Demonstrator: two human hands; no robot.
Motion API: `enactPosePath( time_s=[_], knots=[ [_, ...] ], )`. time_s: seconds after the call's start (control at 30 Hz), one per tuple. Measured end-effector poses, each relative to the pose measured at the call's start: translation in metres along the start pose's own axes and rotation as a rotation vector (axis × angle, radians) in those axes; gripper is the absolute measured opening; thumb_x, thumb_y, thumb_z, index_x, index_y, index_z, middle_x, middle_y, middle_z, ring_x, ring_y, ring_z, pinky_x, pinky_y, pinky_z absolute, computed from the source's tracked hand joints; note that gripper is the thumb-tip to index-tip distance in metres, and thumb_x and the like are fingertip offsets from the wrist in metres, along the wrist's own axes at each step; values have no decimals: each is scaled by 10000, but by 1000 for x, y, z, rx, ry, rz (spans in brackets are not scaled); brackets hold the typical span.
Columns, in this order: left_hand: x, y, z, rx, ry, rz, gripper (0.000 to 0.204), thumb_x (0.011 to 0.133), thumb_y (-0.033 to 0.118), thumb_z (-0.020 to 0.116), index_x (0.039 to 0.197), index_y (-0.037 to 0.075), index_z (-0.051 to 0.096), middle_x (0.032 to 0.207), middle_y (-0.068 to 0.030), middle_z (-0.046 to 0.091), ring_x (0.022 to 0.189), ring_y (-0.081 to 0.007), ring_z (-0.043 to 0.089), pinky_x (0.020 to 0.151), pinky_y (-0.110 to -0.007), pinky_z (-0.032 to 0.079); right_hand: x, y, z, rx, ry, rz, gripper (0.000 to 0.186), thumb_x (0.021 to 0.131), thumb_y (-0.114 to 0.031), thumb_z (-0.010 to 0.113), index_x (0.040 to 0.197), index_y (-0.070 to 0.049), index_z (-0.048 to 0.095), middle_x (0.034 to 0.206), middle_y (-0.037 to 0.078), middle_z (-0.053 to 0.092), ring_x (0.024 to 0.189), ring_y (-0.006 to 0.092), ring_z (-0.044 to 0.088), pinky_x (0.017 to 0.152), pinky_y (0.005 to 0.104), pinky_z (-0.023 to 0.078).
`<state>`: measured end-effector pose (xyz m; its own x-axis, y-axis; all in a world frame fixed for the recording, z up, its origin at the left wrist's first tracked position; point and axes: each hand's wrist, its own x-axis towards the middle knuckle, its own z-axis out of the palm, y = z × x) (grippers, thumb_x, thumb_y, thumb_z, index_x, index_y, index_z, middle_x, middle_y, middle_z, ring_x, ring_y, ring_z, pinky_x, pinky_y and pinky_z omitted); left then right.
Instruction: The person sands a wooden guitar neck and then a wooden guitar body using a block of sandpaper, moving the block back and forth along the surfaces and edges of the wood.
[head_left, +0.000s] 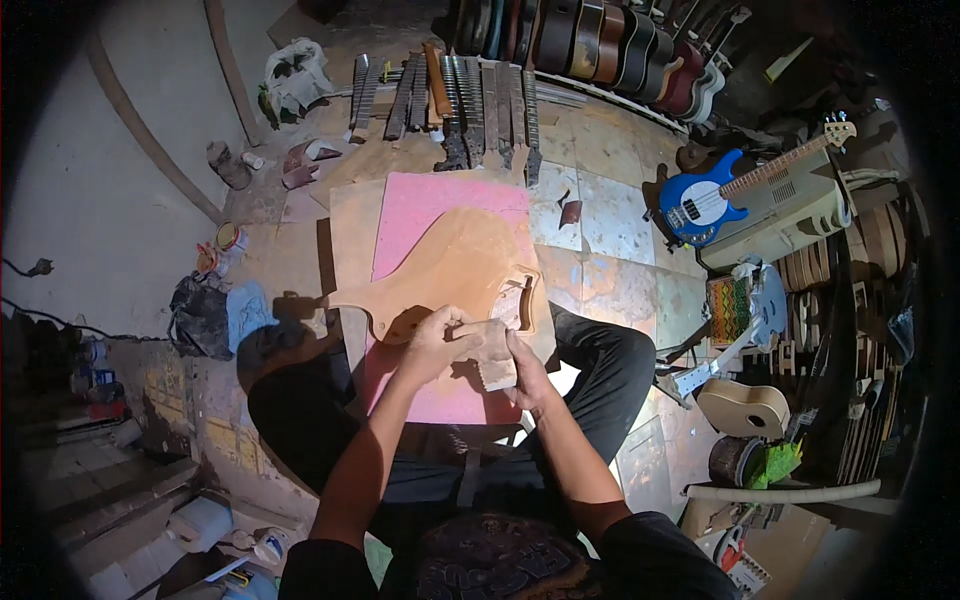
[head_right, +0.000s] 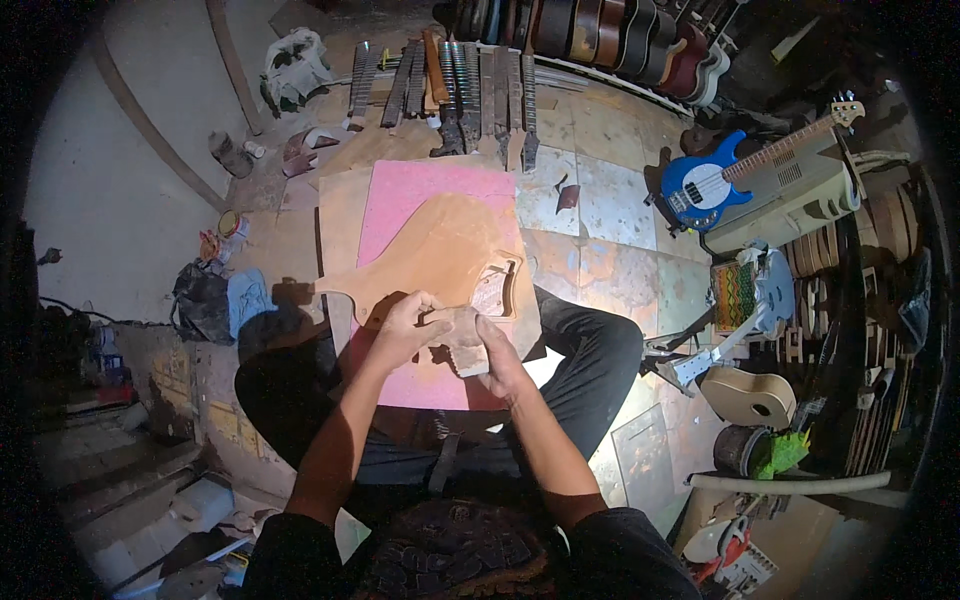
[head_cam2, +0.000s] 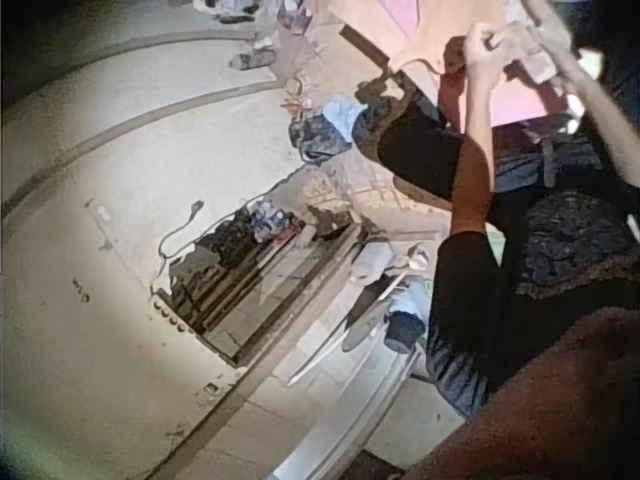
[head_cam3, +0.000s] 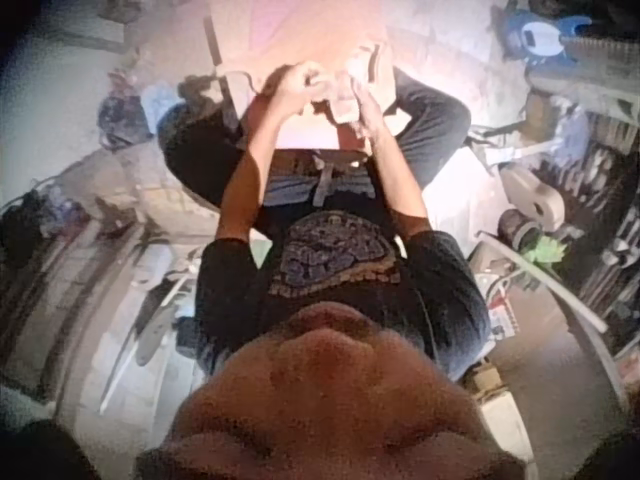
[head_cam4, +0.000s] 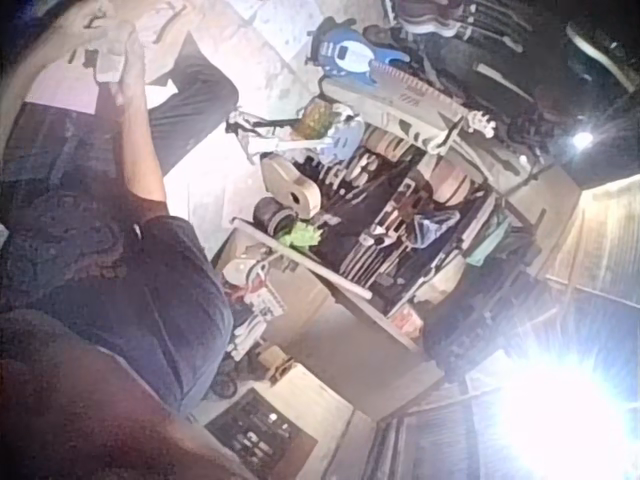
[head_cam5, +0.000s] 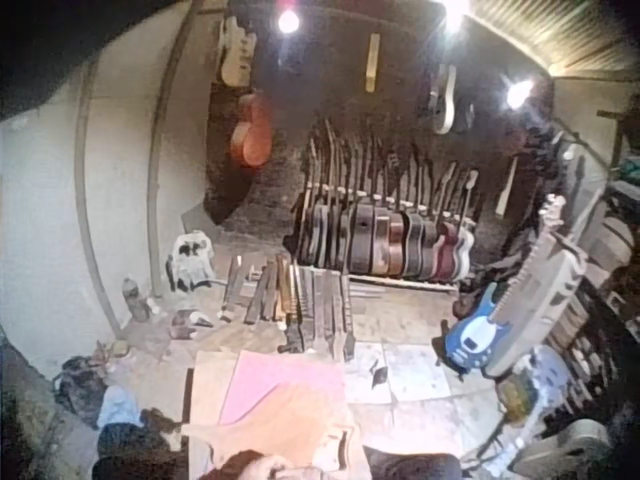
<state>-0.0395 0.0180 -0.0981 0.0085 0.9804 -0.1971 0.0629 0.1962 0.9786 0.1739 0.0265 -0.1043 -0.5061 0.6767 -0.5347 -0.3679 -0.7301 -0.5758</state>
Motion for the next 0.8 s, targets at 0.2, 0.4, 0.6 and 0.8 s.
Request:
enactPosePath(
  time_s=[0.2,0.4,0.6,0.8],
  knots=[
    [9,-21,-16,-42,-251,-131,572,818,336,914,1207,24,633,1062,-18,630,1015,-133,616,885,-308,531,-11,-6,-2,50,-247,2,947,862,-508,877,1568,-50,443,1369,114,643,1129,211,707,936,365,624],
    [8,-51,-14,-77,-421,-144,805,676,521,961,1234,42,634,1082,-25,623,1060,-172,612,964,-342,507,-25,-22,8,65,-329,103,796,867,-329,909,1499,-85,491,1322,114,658,1125,219,704,945,397,618],
    [-2,-22,39,787,244,131,907,722,529,919,1426,66,583,1485,-198,514,1419,-439,428,1154,-620,366,-3,-88,-41,-723,53,-351,459,930,-173,849,1294,-64,591,1250,70,689,1118,167,641,996,352,537],
    [1,-61,28,1230,91,12,898,776,354,871,1591,241,511,1713,-132,363,1612,-425,204,1230,-781,169,33,-119,-53,-561,363,-436,356,979,-44,756,1286,-17,576,1213,97,693,1104,169,663,961,327,534]
  ],
)
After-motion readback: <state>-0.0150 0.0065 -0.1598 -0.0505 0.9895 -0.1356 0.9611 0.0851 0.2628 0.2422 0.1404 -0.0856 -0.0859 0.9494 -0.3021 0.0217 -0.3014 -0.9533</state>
